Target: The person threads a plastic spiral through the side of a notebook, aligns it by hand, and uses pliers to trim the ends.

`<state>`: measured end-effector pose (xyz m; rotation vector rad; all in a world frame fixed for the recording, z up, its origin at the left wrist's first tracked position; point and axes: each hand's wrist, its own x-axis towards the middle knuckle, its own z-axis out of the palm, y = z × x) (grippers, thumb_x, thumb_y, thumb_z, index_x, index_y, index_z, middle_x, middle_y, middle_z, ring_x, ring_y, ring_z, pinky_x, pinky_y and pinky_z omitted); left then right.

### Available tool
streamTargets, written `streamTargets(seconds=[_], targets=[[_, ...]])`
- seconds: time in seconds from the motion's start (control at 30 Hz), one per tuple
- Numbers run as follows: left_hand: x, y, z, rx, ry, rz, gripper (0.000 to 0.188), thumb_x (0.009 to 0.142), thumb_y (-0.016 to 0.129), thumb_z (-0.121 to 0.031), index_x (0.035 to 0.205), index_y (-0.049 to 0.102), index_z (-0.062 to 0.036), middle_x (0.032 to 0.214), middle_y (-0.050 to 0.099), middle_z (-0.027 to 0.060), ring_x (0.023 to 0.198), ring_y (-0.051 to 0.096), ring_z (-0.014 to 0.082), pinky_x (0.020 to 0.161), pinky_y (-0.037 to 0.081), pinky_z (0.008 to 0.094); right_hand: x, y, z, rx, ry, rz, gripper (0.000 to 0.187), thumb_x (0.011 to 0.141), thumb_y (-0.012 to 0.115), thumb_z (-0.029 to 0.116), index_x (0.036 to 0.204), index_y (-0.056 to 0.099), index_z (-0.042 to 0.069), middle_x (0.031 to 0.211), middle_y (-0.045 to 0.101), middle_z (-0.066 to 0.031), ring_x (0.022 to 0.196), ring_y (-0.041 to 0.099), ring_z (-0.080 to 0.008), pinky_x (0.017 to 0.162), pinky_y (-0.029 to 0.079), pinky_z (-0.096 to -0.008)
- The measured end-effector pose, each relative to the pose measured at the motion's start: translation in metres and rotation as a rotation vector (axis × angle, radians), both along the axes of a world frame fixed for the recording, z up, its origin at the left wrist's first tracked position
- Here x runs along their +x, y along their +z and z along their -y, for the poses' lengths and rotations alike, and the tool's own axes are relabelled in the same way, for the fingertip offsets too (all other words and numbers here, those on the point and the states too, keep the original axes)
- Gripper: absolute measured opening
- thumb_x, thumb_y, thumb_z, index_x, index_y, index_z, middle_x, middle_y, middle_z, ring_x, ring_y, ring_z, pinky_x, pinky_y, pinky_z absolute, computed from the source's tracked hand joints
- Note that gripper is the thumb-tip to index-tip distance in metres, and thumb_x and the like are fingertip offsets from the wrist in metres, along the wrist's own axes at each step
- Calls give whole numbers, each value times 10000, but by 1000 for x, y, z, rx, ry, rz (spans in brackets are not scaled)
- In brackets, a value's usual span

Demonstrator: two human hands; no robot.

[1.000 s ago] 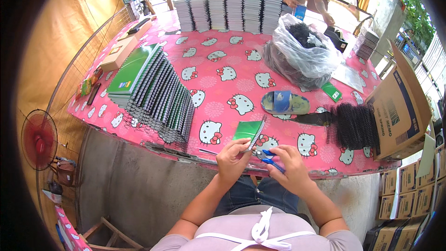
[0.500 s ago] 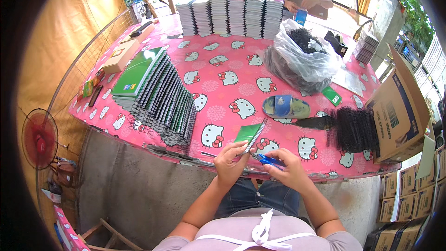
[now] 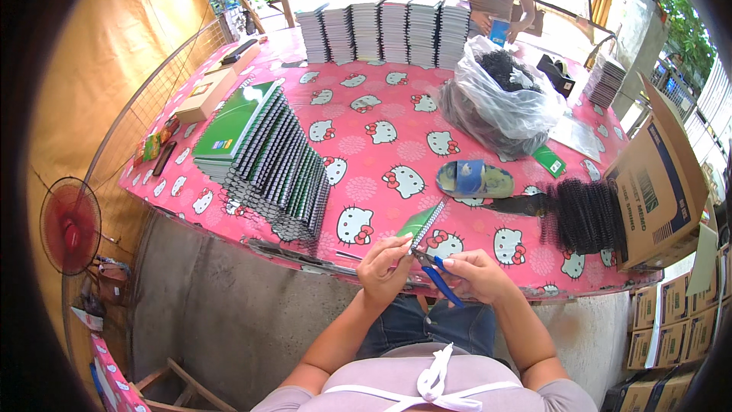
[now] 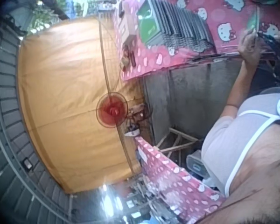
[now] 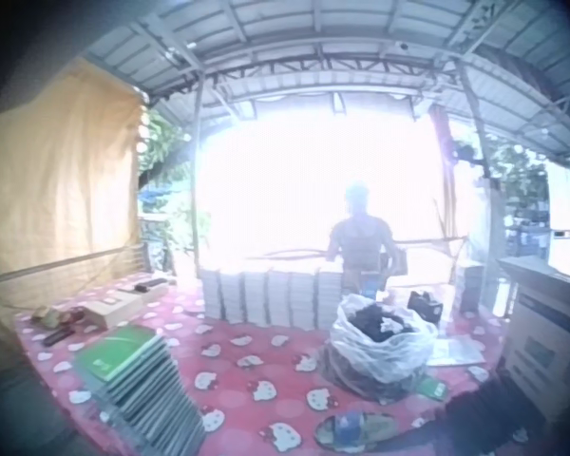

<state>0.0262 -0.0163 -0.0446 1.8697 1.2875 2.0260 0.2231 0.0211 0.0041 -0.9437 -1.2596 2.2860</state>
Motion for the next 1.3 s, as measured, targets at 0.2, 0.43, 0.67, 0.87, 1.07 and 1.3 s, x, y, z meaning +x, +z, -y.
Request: streamTargets(seconds=[0.2, 0.43, 0.67, 0.87, 1.07, 1.3], targets=[[-19, 17, -3, -63, 113, 50, 238, 689, 760, 75, 904, 680, 13, 978, 675, 170, 863, 677, 240, 728, 556, 310, 45, -44, -28, 1385, -175, 757, 389, 793, 713, 238, 1105, 609, 29, 1135, 596, -148, 1071, 558, -314, 888, 454, -422], [-45, 86, 25, -29, 118, -150, 223, 709, 759, -1, 921, 691, -14, 864, 652, 102, 753, 624, 222, 648, 510, 304, -86, 81, -12, 1625, 48, 157, 489, 735, 690, 65, 1209, 570, 52, 1152, 562, -149, 1058, 536, -319, 901, 444, -400], [-166, 160, 36, 307, 689, 289, 628, 987, 376, -475, 1361, 399, 29, 1349, 483, 176, 1213, 484, 255, 1033, 333, 399, -218, 183, -77, 1014, -377, -562, 292, 800, 657, 75, 1086, 641, 21, 949, 654, -107, 768, 641, -213, 693, 514, -301], [-205, 166, -14, -54, 626, 351, 721, 984, 251, -578, 1140, 578, 45, 1096, 610, 163, 1037, 552, 241, 940, 384, 345, -319, 116, -139, 1218, -350, -310, 363, 832, 623, 264, 1064, 636, -15, 924, 646, -130, 891, 612, -204, 782, 480, -318], [-198, 164, -25, -23, 675, 474, 561, 999, 329, -501, 938, 574, 0, 921, 575, 105, 903, 533, 189, 843, 407, 325, -314, 125, -123, 1229, -378, -331, 391, 890, 514, 263, 1169, 576, -3, 993, 617, -172, 971, 576, -287, 900, 430, -365], [-210, 154, 49, 70, 569, 356, 417, 997, 446, -352, 1236, 463, -11, 1187, 535, 120, 1124, 479, 185, 962, 371, 317, -127, 99, -71, 1749, -151, 164, 586, 797, 708, 219, 1297, 479, 19, 1253, 524, -225, 1178, 487, -404, 1022, 363, -461]])
